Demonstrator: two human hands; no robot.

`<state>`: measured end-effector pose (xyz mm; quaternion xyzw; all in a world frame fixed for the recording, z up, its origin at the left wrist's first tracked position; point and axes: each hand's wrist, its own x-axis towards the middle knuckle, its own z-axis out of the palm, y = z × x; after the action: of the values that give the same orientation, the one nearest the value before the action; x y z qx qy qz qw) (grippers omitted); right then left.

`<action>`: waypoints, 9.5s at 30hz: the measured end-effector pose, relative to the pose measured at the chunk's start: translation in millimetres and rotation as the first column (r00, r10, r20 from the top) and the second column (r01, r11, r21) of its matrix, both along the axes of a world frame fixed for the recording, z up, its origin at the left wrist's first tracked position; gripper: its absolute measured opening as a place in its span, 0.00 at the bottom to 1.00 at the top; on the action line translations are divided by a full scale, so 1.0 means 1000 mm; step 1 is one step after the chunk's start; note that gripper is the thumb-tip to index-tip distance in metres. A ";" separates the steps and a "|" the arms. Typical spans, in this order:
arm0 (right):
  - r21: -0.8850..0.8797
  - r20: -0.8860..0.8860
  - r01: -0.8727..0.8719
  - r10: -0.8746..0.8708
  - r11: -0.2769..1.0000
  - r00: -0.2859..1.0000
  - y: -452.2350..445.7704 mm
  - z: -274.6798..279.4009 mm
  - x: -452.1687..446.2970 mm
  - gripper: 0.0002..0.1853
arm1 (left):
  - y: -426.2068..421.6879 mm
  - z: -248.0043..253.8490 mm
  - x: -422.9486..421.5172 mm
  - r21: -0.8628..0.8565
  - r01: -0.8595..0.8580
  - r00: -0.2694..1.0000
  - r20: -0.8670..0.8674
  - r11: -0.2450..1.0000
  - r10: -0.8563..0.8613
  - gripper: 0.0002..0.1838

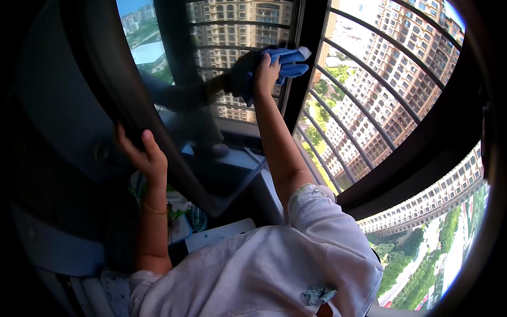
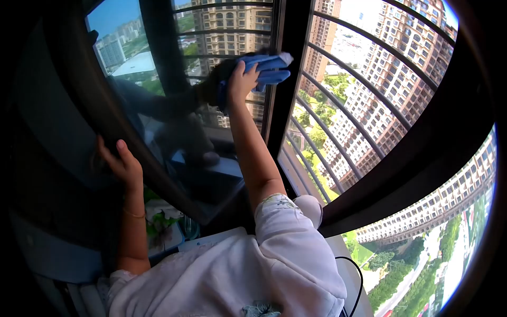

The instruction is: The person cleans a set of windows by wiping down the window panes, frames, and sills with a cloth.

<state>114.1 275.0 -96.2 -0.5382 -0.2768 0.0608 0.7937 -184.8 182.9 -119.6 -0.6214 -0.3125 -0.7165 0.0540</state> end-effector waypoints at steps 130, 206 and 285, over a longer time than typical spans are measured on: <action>0.739 0.671 -0.178 -0.685 0.650 0.283 -0.068 0.388 -0.177 0.18 | 0.017 -0.002 -0.014 -0.004 0.016 1.000 -0.002 1.000 -0.016 0.43; 0.030 0.528 0.322 -0.289 0.946 0.799 0.056 0.391 0.144 0.31 | 0.016 -0.007 -0.015 -0.062 0.069 0.996 0.057 0.996 -0.065 0.42; 0.325 0.687 0.332 -0.462 0.885 0.561 0.034 0.381 0.018 0.34 | 0.017 0.002 -0.008 -0.008 0.012 0.998 0.061 1.000 -0.012 0.44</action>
<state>132.2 308.7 285.1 -0.4982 -0.4528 -0.3688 0.6409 -193.2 199.6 -117.8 -0.6014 -0.3134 -0.7340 0.0375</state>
